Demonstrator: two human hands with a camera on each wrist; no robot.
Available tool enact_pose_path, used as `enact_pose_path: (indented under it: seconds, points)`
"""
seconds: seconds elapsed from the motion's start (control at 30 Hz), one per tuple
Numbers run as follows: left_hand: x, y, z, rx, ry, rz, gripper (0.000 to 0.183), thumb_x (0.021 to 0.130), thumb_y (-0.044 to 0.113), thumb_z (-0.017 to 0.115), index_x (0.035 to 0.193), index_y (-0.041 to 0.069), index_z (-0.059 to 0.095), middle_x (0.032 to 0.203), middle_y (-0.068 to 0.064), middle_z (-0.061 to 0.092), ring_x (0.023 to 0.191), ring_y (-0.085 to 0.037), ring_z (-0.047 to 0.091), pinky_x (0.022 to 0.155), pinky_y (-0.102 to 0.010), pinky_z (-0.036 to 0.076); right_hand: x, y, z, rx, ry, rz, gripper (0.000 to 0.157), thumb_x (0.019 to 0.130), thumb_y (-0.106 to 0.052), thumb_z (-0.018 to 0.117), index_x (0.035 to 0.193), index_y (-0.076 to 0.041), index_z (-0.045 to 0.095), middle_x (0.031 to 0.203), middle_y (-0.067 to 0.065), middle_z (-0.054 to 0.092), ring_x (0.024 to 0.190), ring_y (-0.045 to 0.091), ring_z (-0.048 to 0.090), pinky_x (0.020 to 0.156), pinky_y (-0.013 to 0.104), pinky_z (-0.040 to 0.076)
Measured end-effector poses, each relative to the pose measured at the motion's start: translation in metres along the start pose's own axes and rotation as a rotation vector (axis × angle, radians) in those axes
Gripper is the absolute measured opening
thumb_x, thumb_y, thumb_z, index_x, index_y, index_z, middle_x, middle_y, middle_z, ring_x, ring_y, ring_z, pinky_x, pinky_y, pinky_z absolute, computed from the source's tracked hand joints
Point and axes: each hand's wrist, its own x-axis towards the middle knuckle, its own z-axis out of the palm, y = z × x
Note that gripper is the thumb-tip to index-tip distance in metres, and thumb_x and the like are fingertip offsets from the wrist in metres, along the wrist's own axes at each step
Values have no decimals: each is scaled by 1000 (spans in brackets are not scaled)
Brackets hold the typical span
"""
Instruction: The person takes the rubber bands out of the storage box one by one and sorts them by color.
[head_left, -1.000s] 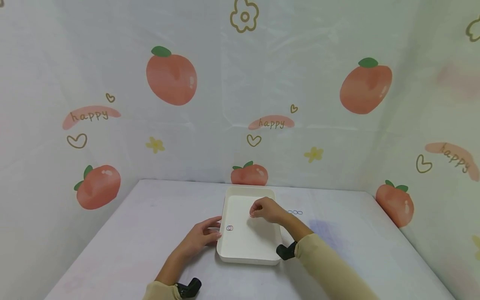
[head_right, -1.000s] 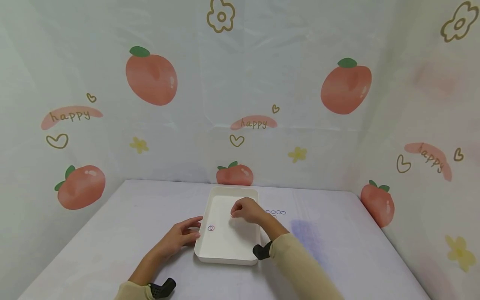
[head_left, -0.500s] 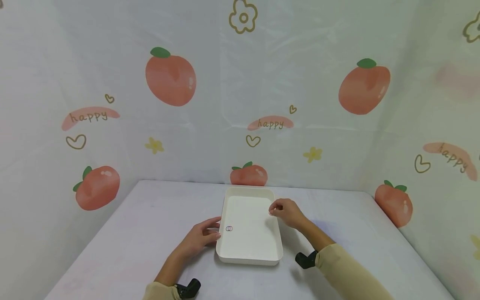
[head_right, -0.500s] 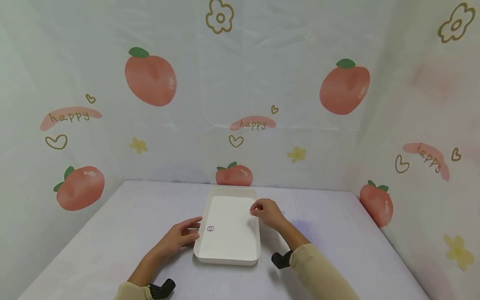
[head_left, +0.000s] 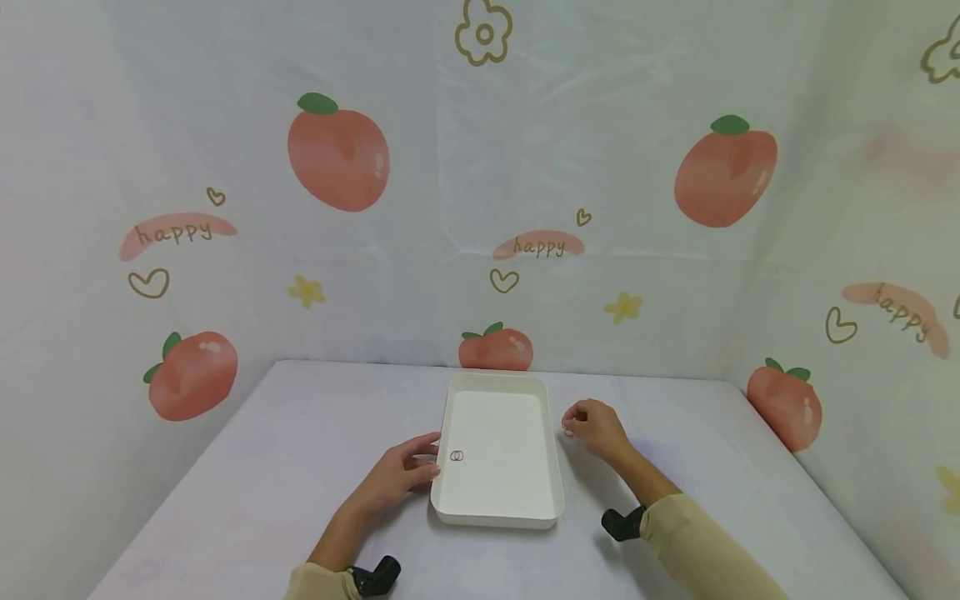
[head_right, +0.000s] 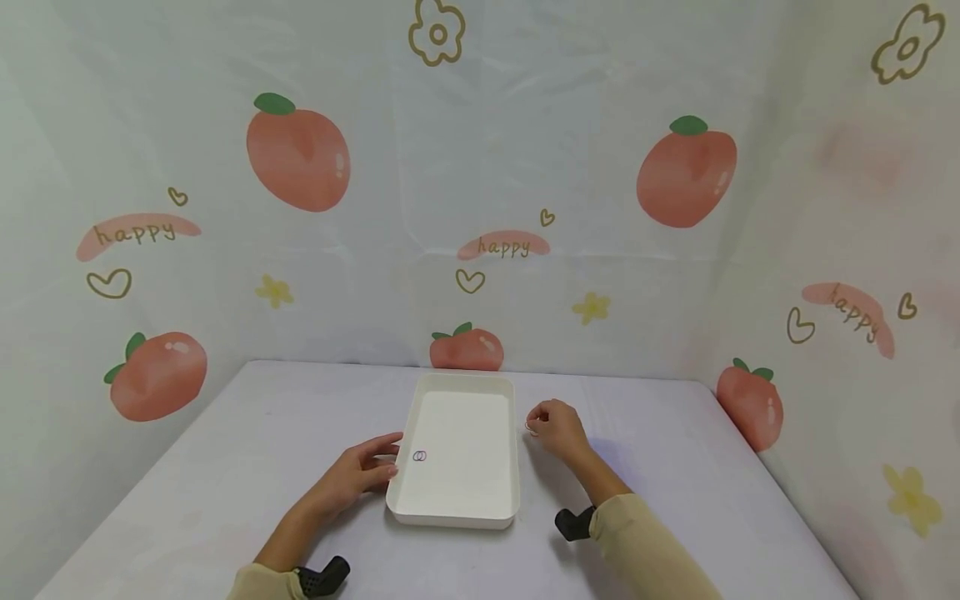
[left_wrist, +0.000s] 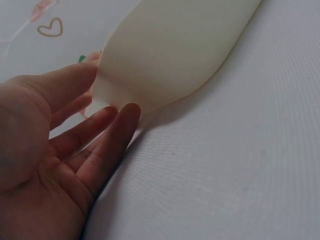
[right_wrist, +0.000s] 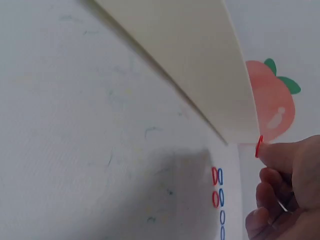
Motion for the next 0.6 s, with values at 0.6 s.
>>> enact_pose_path:
  seconds: [0.6]
  points:
    - [0,-1,0,-16,-3,-10,60,90,12,69,143,0,44,128,-22,54,106,-30,62,81,-39,56,-5,30,-11,-164,52,106,6,83,-3,70,78,-1,67,72,3,60,70,21,52,66,35,43]
